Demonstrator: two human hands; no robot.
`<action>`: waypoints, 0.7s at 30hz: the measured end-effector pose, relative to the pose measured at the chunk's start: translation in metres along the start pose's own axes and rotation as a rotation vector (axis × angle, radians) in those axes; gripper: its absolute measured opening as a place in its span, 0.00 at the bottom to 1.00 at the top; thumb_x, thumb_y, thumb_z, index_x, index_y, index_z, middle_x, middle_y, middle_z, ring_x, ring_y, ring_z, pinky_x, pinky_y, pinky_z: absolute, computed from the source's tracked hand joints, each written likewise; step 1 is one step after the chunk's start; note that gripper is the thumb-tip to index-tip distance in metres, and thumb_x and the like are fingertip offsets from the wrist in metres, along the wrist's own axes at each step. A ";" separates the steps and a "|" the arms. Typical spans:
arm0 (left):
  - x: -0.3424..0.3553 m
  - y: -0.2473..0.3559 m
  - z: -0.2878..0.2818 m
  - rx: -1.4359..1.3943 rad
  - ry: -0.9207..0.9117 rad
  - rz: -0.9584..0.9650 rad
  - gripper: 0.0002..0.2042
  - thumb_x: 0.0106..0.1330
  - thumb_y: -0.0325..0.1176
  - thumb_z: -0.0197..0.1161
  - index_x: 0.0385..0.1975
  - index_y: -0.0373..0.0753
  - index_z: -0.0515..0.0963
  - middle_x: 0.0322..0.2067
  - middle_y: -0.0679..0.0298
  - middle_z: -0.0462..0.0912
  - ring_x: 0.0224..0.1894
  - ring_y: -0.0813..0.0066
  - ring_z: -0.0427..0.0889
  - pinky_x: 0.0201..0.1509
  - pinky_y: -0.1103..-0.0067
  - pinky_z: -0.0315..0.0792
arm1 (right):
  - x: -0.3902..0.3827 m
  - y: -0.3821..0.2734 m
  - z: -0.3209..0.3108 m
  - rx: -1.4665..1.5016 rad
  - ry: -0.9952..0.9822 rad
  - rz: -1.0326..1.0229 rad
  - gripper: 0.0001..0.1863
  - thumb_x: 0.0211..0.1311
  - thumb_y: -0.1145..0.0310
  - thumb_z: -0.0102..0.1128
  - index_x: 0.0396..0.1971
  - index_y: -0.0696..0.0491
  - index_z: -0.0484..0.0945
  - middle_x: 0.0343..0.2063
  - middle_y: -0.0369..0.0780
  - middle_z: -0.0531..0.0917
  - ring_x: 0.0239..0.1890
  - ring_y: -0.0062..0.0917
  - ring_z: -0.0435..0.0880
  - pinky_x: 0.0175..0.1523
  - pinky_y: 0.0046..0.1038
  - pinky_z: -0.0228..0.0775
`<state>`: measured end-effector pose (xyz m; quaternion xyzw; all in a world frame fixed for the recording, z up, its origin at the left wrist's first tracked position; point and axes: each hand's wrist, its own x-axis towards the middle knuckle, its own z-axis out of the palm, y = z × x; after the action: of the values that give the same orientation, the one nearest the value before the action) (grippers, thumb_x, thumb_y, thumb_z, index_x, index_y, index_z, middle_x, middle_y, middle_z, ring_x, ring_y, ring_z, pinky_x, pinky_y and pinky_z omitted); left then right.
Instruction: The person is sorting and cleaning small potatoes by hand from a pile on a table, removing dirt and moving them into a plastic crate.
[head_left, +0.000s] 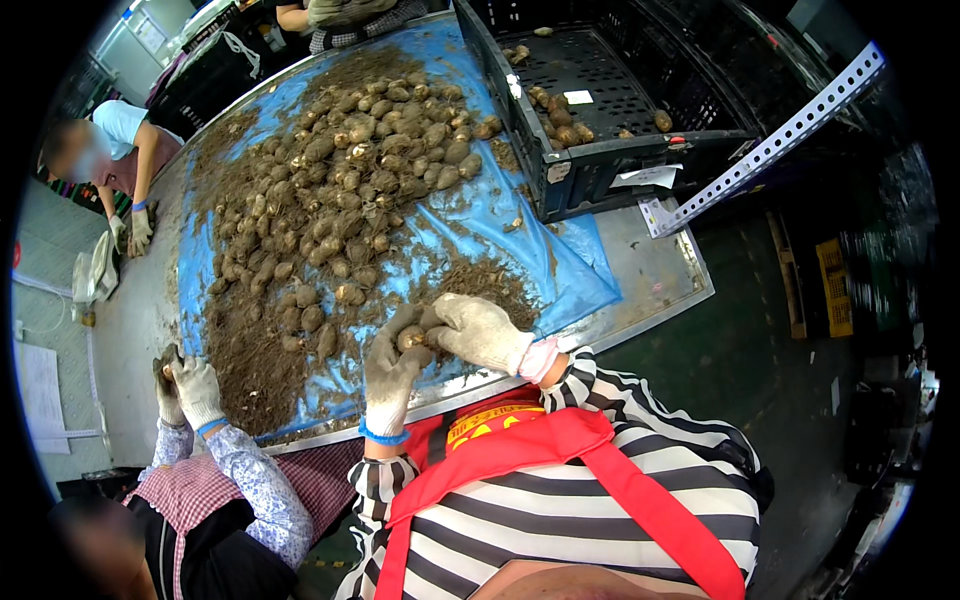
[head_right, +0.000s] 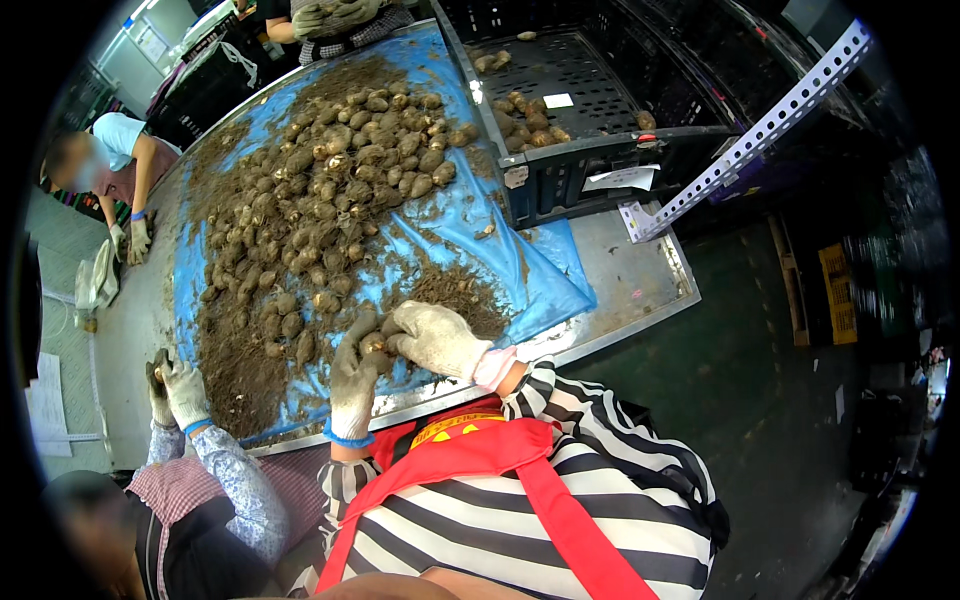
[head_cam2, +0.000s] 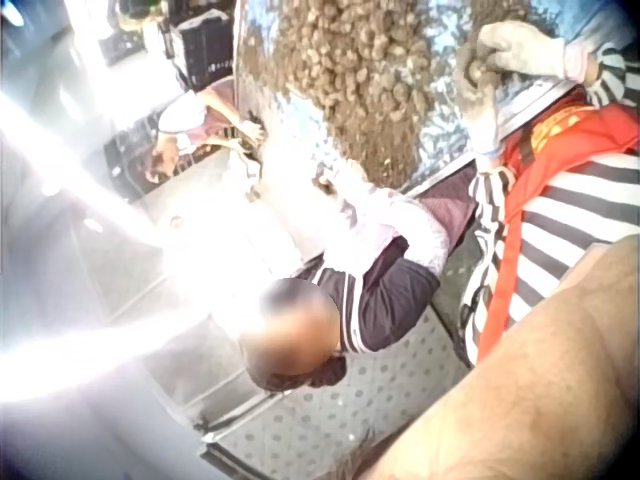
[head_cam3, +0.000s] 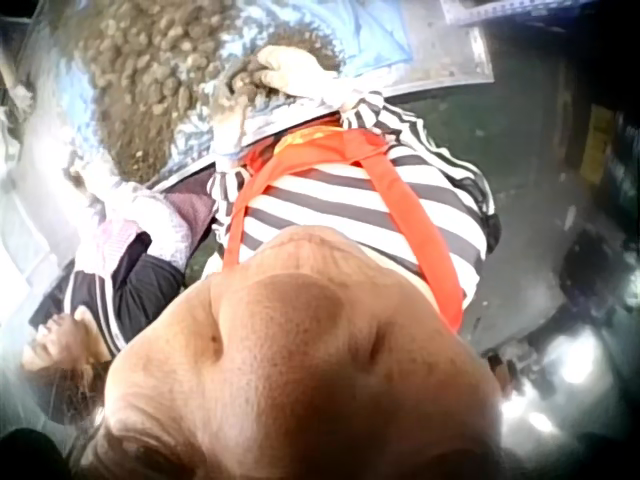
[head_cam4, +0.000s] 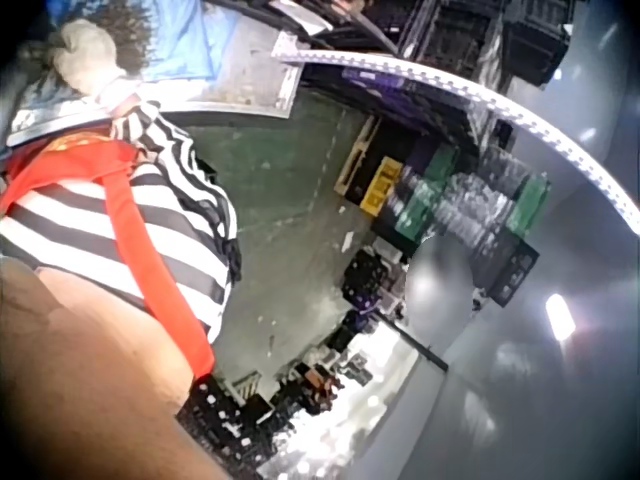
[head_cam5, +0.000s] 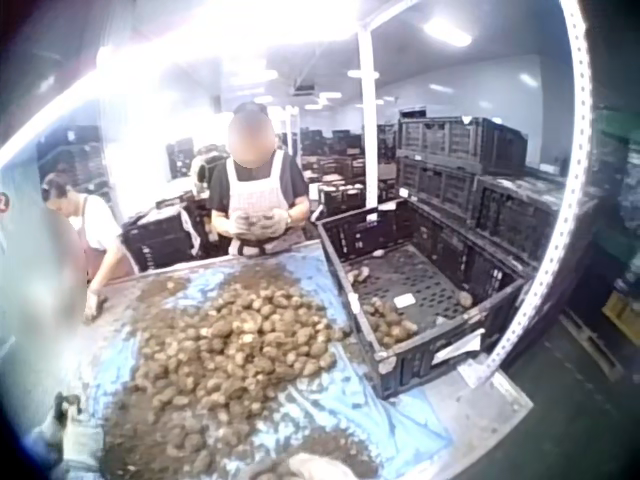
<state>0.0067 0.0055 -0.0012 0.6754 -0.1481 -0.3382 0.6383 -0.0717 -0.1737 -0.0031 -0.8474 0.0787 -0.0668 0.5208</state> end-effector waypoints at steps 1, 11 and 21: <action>-0.001 0.001 0.000 -0.032 0.016 0.046 0.30 0.63 0.28 0.61 0.66 0.24 0.68 0.58 0.55 0.79 0.56 0.71 0.80 0.55 0.79 0.77 | 0.002 -0.001 0.002 -0.024 0.020 -0.062 0.15 0.62 0.62 0.65 0.45 0.52 0.84 0.43 0.45 0.84 0.47 0.42 0.84 0.52 0.39 0.76; 0.017 -0.003 -0.006 -0.097 0.104 0.016 0.30 0.66 0.29 0.68 0.67 0.25 0.68 0.57 0.51 0.80 0.55 0.67 0.82 0.60 0.74 0.77 | 0.015 0.007 0.007 -0.044 0.108 -0.167 0.17 0.60 0.64 0.66 0.48 0.51 0.84 0.36 0.44 0.84 0.44 0.43 0.84 0.49 0.41 0.77; 0.053 0.012 0.005 0.293 0.143 0.054 0.31 0.62 0.34 0.76 0.62 0.26 0.74 0.56 0.52 0.82 0.55 0.69 0.82 0.60 0.75 0.76 | 0.053 0.035 -0.001 -0.152 0.098 -0.029 0.10 0.62 0.66 0.61 0.40 0.53 0.83 0.37 0.46 0.85 0.42 0.46 0.85 0.49 0.45 0.77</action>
<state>0.0446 -0.0330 -0.0039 0.7794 -0.1679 -0.2468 0.5508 -0.0218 -0.2006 -0.0319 -0.8813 0.0967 -0.1097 0.4493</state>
